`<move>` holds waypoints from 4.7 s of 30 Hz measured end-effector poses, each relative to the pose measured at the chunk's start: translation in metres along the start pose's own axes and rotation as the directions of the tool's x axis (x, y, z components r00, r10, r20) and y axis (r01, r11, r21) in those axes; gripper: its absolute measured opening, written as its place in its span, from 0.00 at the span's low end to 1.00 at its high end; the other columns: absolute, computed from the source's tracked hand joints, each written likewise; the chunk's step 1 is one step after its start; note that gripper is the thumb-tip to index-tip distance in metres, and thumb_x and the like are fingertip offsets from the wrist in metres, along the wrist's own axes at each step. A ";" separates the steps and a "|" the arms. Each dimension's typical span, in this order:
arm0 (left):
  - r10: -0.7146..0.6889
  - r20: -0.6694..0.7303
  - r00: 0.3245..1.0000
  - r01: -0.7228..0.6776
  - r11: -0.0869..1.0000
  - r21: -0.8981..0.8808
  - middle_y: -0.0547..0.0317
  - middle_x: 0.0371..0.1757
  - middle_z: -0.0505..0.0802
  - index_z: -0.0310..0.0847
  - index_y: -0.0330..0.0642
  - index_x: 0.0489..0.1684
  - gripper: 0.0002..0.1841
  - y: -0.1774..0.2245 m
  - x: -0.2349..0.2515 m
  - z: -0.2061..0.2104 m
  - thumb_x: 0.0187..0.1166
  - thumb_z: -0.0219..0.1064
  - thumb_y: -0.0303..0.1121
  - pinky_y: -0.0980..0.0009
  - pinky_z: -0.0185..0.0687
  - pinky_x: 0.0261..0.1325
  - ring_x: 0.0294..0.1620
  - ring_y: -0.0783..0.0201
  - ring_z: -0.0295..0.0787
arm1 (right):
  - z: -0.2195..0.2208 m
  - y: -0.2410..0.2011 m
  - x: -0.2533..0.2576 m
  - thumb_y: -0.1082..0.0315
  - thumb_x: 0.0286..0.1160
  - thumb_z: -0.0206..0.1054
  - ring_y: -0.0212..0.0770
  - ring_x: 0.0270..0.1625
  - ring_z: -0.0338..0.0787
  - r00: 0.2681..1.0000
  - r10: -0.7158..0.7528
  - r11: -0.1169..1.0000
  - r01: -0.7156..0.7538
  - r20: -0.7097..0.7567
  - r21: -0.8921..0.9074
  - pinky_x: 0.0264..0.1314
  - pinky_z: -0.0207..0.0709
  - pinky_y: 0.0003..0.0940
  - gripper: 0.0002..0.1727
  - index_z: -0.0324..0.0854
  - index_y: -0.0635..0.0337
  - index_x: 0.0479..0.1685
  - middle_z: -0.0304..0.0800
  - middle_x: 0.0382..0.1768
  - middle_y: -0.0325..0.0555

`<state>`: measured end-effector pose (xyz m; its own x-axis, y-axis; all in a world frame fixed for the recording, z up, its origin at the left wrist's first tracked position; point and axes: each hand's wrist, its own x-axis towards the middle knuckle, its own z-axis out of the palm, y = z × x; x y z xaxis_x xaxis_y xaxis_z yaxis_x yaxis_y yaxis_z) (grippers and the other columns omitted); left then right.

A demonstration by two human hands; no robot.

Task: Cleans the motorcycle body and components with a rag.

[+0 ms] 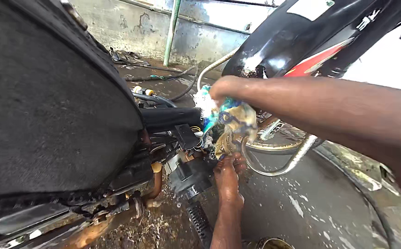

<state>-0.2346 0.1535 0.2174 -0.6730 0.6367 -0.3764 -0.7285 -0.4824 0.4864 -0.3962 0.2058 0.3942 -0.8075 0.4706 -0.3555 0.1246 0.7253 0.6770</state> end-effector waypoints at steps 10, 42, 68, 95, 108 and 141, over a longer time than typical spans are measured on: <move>0.065 -0.017 0.998 -0.064 0.997 0.047 0.54 0.57 0.91 0.83 0.40 0.63 0.18 0.001 -0.020 0.003 0.93 0.54 0.43 0.62 0.79 0.55 0.53 0.60 0.86 | 0.045 0.063 -0.069 0.73 0.61 0.77 0.54 0.50 0.91 0.666 -0.218 0.752 0.580 -0.713 0.312 0.57 0.80 0.56 0.17 0.85 0.70 0.50 0.91 0.45 0.61; 0.854 -0.264 0.449 -0.886 0.464 -0.005 0.58 0.82 0.71 0.47 0.49 0.91 0.35 0.050 -0.062 -0.003 0.89 0.51 0.54 0.68 0.68 0.81 0.80 0.69 0.70 | -0.044 -0.085 -0.018 0.67 0.83 0.67 0.58 0.55 0.85 0.806 -0.456 0.791 0.561 -0.377 0.244 0.59 0.74 0.58 0.15 0.83 0.75 0.53 0.86 0.51 0.65; 0.623 -0.227 0.749 -0.629 0.775 0.050 0.59 0.70 0.85 0.64 0.59 0.85 0.26 0.062 -0.071 -0.030 0.91 0.52 0.54 0.60 0.85 0.59 0.62 0.65 0.85 | 0.034 -0.082 -0.085 0.75 0.62 0.78 0.63 0.65 0.87 0.719 -0.100 0.564 0.610 -0.688 0.556 0.70 0.76 0.63 0.26 0.82 0.74 0.62 0.88 0.58 0.69; 0.527 0.059 0.848 -0.526 0.822 0.218 0.46 0.84 0.73 0.53 0.45 0.92 0.36 0.020 -0.045 0.008 0.86 0.61 0.46 0.56 0.72 0.80 0.80 0.57 0.74 | 0.016 0.006 0.003 0.74 0.69 0.75 0.58 0.51 0.89 0.732 -0.497 0.767 0.622 -0.465 0.157 0.59 0.77 0.60 0.12 0.85 0.69 0.48 0.89 0.45 0.61; 0.473 0.065 0.879 -0.474 0.850 0.229 0.44 0.81 0.78 0.65 0.40 0.87 0.30 0.023 -0.033 -0.020 0.89 0.56 0.46 0.54 0.73 0.79 0.78 0.55 0.76 | 0.025 0.010 0.004 0.72 0.66 0.78 0.60 0.58 0.89 0.788 -0.345 0.789 0.538 -0.510 0.297 0.66 0.76 0.62 0.19 0.84 0.69 0.55 0.90 0.51 0.63; 0.621 -0.164 0.767 -0.588 0.781 0.210 0.59 0.40 0.89 0.81 0.39 0.56 0.16 -0.033 -0.073 -0.036 0.92 0.54 0.42 0.67 0.89 0.46 0.39 0.70 0.88 | 0.198 -0.121 -0.175 0.74 0.74 0.67 0.29 0.53 0.88 0.595 0.766 -0.146 0.530 -0.244 0.835 0.60 0.84 0.29 0.19 0.76 0.70 0.63 0.88 0.49 0.43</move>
<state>-0.1661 0.1015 0.2008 -0.9892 0.0899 -0.1159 -0.1466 -0.6251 0.7667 -0.1556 0.1356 0.2468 -0.5253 0.7130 0.4644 0.0349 0.5633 -0.8255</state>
